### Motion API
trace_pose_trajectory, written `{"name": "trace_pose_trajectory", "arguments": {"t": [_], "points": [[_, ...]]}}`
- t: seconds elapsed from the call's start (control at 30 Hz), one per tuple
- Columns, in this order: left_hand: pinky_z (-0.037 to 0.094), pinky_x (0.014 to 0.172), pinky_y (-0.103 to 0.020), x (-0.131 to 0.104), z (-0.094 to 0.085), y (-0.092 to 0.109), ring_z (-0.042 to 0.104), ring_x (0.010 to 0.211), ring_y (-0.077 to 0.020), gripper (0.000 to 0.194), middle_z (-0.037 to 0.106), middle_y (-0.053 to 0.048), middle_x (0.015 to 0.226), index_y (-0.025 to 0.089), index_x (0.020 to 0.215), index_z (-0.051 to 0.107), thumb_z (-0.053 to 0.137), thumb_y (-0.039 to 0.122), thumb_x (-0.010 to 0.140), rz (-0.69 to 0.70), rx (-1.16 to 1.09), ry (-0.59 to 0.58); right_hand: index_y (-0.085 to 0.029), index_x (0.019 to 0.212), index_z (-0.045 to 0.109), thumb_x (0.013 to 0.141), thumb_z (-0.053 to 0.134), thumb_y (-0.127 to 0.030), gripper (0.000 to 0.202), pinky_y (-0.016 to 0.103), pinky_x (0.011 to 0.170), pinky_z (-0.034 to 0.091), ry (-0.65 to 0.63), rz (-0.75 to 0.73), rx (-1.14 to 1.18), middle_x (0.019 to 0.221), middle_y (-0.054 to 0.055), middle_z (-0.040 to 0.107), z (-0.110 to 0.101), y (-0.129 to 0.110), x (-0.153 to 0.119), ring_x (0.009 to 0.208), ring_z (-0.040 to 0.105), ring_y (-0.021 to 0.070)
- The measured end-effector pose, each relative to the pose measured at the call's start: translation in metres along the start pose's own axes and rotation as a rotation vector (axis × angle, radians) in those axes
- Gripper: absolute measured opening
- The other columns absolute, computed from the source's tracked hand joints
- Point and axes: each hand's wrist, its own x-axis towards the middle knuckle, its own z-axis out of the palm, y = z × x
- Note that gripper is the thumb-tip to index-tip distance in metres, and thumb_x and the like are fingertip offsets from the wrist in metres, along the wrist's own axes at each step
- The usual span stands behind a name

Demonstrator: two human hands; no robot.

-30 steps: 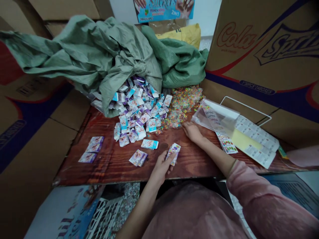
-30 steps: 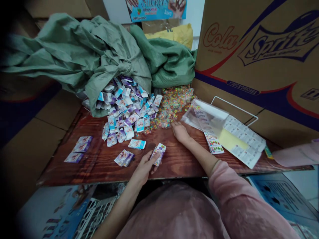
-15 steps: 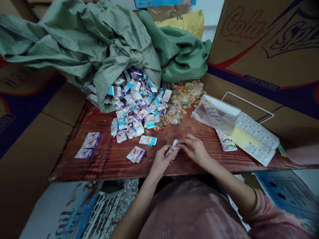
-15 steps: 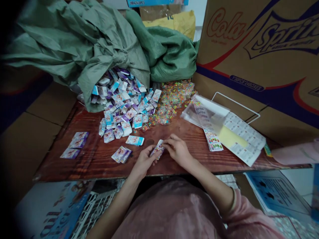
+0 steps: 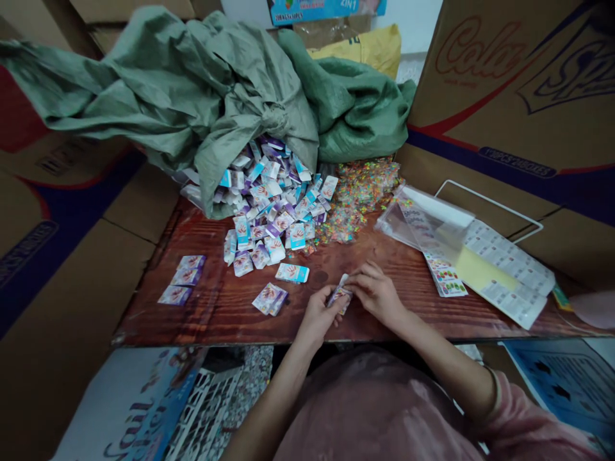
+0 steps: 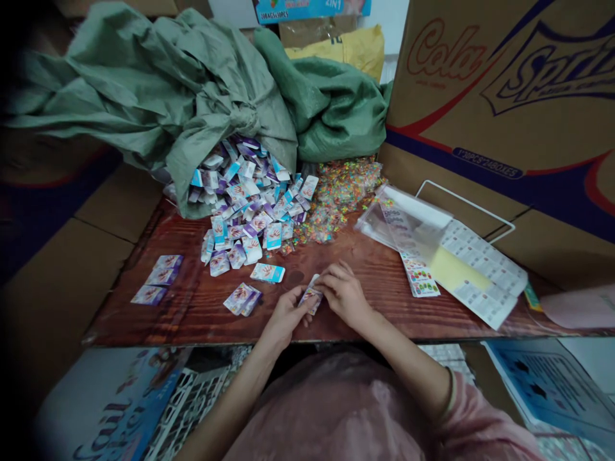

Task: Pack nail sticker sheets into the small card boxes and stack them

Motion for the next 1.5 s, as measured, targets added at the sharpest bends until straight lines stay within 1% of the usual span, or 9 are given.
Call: {"name": "trace_pose_trajectory", "arguments": {"t": [0.1, 0.3, 0.53, 0.73, 0.9, 1.0, 1.2, 1.37, 1.5], "points": [[0.034, 0.036, -0.017, 0.001, 0.002, -0.001, 0.045, 0.04, -0.0059, 0.044, 0.054, 0.005, 0.058, 0.014, 0.089, 0.059, 0.071, 0.05, 0.066, -0.021, -0.064, 0.018, -0.025, 0.101, 0.067, 0.088, 0.048, -0.01, 0.027, 0.053, 0.11, 0.027, 0.02, -0.106, -0.087, 0.088, 0.002, 0.066, 0.006, 0.0, -0.005, 0.083, 0.061, 0.0167], [0.034, 0.035, -0.016, 0.003, 0.002, -0.002, 0.047, 0.04, -0.0054, 0.049, 0.057, 0.003, 0.062, 0.012, 0.095, 0.06, 0.071, 0.051, 0.067, -0.004, -0.057, 0.004, -0.025, 0.112, 0.061, 0.09, 0.046, -0.013, 0.029, 0.054, 0.111, 0.027, 0.086, -0.051, -0.057, 0.093, 0.003, 0.067, 0.018, 0.003, -0.012, 0.087, 0.063, 0.0165], [0.036, 0.036, -0.017, 0.002, 0.002, -0.005, 0.047, 0.04, -0.0062, 0.051, 0.057, 0.003, 0.06, 0.012, 0.099, 0.06, 0.072, 0.047, 0.066, -0.007, -0.067, 0.005, -0.026, 0.106, 0.064, 0.086, 0.047, -0.008, 0.032, 0.053, 0.109, 0.029, -0.039, -0.062, 0.094, 0.087, 0.001, 0.07, 0.008, 0.001, -0.005, 0.083, 0.065, 0.0155], [0.037, 0.037, -0.017, 0.003, 0.003, -0.003, 0.047, 0.041, -0.0062, 0.048, 0.056, 0.004, 0.059, 0.012, 0.092, 0.062, 0.072, 0.051, 0.065, 0.037, 0.017, -0.008, -0.021, 0.121, 0.057, 0.082, 0.057, -0.014, 0.04, 0.033, 0.076, 0.055, -0.052, 0.262, 0.338, 0.085, 0.002, 0.069, 0.004, 0.006, 0.005, 0.076, 0.066, 0.0161], [0.04, 0.037, -0.018, 0.003, 0.003, -0.004, 0.05, 0.042, -0.0079, 0.057, 0.057, 0.002, 0.061, 0.012, 0.09, 0.06, 0.058, 0.066, 0.071, 0.007, -0.036, 0.03, -0.029, 0.135, 0.047, 0.086, 0.043, -0.004, 0.055, 0.049, 0.109, 0.031, -0.14, -0.02, 0.178, 0.097, 0.001, 0.068, 0.006, 0.001, -0.004, 0.092, 0.064, 0.0142], [0.039, 0.038, -0.018, 0.004, 0.003, -0.003, 0.051, 0.043, -0.0076, 0.056, 0.057, 0.001, 0.061, 0.013, 0.087, 0.061, 0.051, 0.067, 0.076, 0.01, -0.045, 0.025, -0.031, 0.139, 0.04, 0.088, 0.04, -0.004, 0.058, 0.049, 0.112, 0.027, -0.099, -0.075, 0.18, 0.103, 0.001, 0.067, 0.005, -0.004, -0.01, 0.097, 0.063, 0.0137], [0.037, 0.033, -0.017, 0.006, 0.005, 0.0, 0.049, 0.037, -0.0078, 0.045, 0.056, 0.003, 0.054, 0.015, 0.082, 0.058, 0.057, 0.059, 0.074, -0.024, -0.072, 0.07, -0.026, 0.13, 0.05, 0.083, 0.063, -0.025, 0.049, 0.038, 0.092, 0.046, 0.169, 0.273, 0.367, 0.106, 0.006, 0.063, 0.006, 0.0, -0.012, 0.097, 0.059, 0.0179], [0.037, 0.03, -0.017, 0.009, 0.008, -0.001, 0.05, 0.034, -0.0086, 0.041, 0.055, 0.004, 0.051, 0.016, 0.075, 0.055, 0.058, 0.056, 0.073, -0.016, -0.014, 0.071, -0.018, 0.107, 0.063, 0.073, 0.071, -0.042, 0.042, 0.027, 0.064, 0.05, -0.078, 0.656, 0.902, 0.077, 0.001, 0.064, 0.015, 0.014, -0.012, 0.066, 0.058, 0.0132], [0.038, 0.029, -0.017, 0.012, 0.008, -0.004, 0.05, 0.033, -0.0084, 0.044, 0.055, 0.005, 0.052, 0.016, 0.079, 0.055, 0.056, 0.06, 0.074, 0.004, 0.001, 0.076, -0.017, 0.087, 0.072, 0.078, 0.067, -0.041, 0.026, 0.027, 0.068, 0.048, -0.029, 0.528, 0.72, 0.077, 0.003, 0.064, 0.012, 0.009, -0.013, 0.071, 0.058, 0.0141]]}}
